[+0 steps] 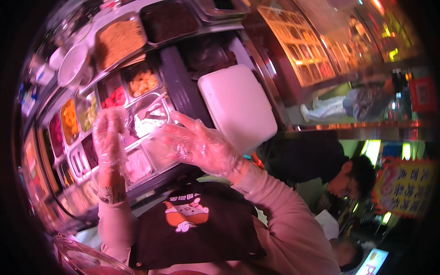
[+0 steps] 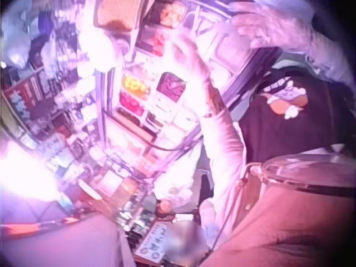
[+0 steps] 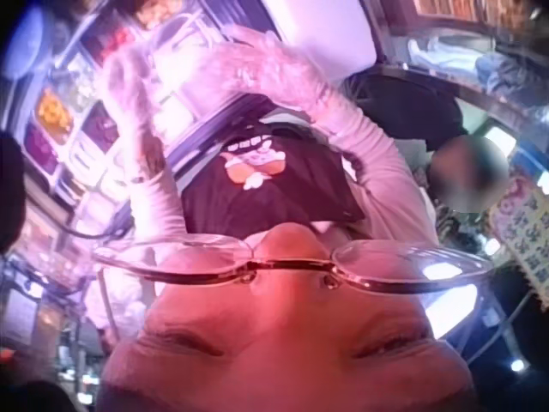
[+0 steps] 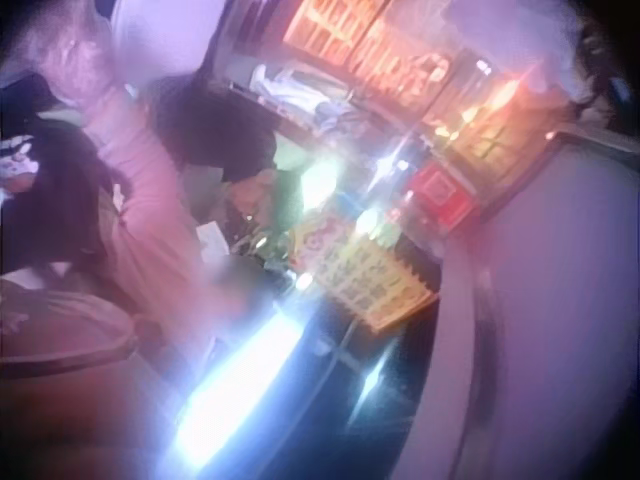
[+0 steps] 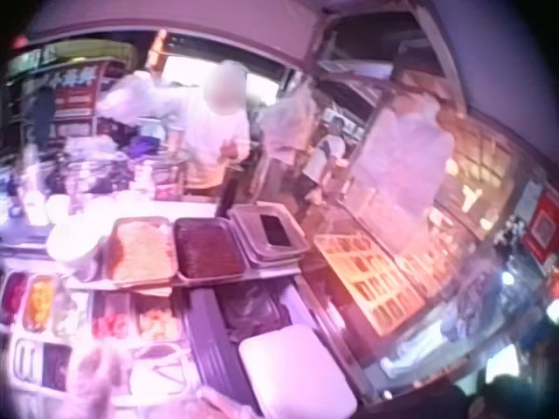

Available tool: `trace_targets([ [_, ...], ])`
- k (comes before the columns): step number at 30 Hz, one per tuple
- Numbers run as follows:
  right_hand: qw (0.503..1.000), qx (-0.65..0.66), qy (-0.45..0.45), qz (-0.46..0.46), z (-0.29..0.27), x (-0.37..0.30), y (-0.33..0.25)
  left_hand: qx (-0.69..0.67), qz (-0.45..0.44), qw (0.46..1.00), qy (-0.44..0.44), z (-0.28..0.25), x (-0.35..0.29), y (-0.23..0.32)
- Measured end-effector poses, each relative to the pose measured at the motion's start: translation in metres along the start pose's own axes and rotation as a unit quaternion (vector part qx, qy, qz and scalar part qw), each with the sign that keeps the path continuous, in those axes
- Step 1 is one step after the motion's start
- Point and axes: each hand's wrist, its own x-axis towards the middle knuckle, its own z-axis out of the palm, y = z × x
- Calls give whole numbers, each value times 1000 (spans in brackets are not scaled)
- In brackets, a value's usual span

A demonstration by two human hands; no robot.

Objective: The person scoops red beans and white rice into a plastic bag, then adds diced fruits including watermelon, melon, and mango. They seal the bag, add a small white ball, and place the bag into a styrofoam container.

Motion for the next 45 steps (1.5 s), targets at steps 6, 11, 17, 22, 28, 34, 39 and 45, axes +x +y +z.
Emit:
trace_targets([
  [6,990,2,107,-89,-21,-46,-11,187,27,906,-378,123,-1,6],
  [11,975,99,94,-176,-63,-87,0,201,80,937,-275,165,27,-38],
  [17,936,57,149,-314,-72,-151,-1,166,178,872,-425,229,-21,-5],
  [22,759,-332,307,-467,-84,-167,-5,-133,-291,823,-469,244,-71,-5],
  [28,691,-278,413,-524,-82,-185,-9,-227,-449,698,-509,261,-91,-6],
  [34,692,-244,466,-494,-78,-175,-31,-242,-451,668,-540,231,-67,17],
  [39,677,-223,441,-545,-88,-158,-62,-276,-322,780,-460,138,-22,-15],
  [45,761,-451,190,-425,-49,-20,-75,13,-12,923,-384,179,-15,18],
])
